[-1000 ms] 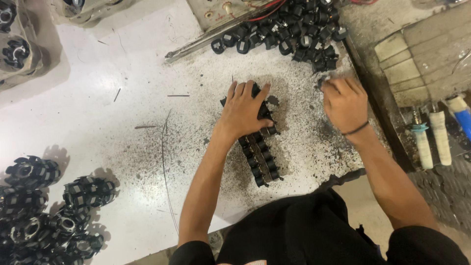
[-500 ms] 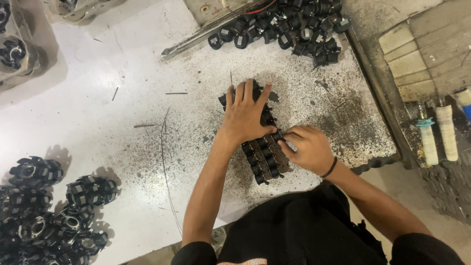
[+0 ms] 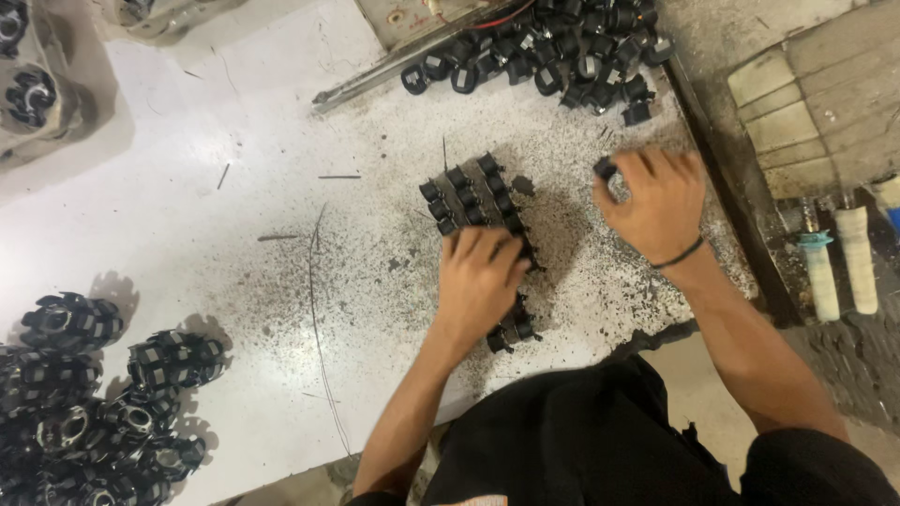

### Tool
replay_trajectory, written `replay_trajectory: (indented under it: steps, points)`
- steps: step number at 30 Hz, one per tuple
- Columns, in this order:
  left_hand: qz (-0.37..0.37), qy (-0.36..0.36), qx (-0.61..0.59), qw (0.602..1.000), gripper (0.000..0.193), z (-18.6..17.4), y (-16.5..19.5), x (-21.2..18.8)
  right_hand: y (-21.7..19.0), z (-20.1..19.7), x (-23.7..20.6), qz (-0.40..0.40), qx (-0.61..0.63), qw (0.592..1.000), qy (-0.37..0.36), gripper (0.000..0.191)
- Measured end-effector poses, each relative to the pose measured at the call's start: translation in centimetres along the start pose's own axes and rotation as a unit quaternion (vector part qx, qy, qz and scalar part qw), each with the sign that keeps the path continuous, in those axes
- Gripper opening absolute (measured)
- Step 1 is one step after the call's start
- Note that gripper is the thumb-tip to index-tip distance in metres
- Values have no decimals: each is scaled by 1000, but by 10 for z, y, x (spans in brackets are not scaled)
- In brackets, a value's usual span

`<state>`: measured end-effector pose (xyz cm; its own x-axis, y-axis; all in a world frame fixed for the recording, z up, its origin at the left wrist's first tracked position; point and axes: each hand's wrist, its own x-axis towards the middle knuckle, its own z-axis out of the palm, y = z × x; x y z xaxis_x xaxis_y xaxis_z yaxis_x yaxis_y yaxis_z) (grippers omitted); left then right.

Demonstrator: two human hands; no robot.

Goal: The person uses a small handheld tool with a red cord to trim or finish each black plastic part arranged in a grid on the workbench, then moves parts from plastic trays and piles aside. The person then snaps the black plastic links together one at a time to build a connected strip of parts on the bench.

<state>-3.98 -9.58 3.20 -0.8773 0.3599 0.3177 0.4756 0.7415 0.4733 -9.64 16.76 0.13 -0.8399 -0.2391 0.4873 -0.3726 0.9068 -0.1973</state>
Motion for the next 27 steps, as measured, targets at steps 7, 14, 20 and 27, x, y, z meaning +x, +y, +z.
replay_trajectory:
  steps: [7, 14, 20, 27]
  points:
    - [5, 40, -9, 999, 16, 16, 14, -21, -41, -39, -63, 27, 113, 986, -121, 31]
    - [-7, 41, -34, 999, 13, 15, 16, -17, -85, -46, -79, -15, 246, 963, -106, 12]
    - [3, 41, -18, 999, 10, 14, 17, -18, -99, -22, -80, -63, 212, 975, -26, 12]
    - [3, 54, -13, 998, 11, 8, 14, -21, -19, -5, 14, -15, 80, 997, -11, 8]
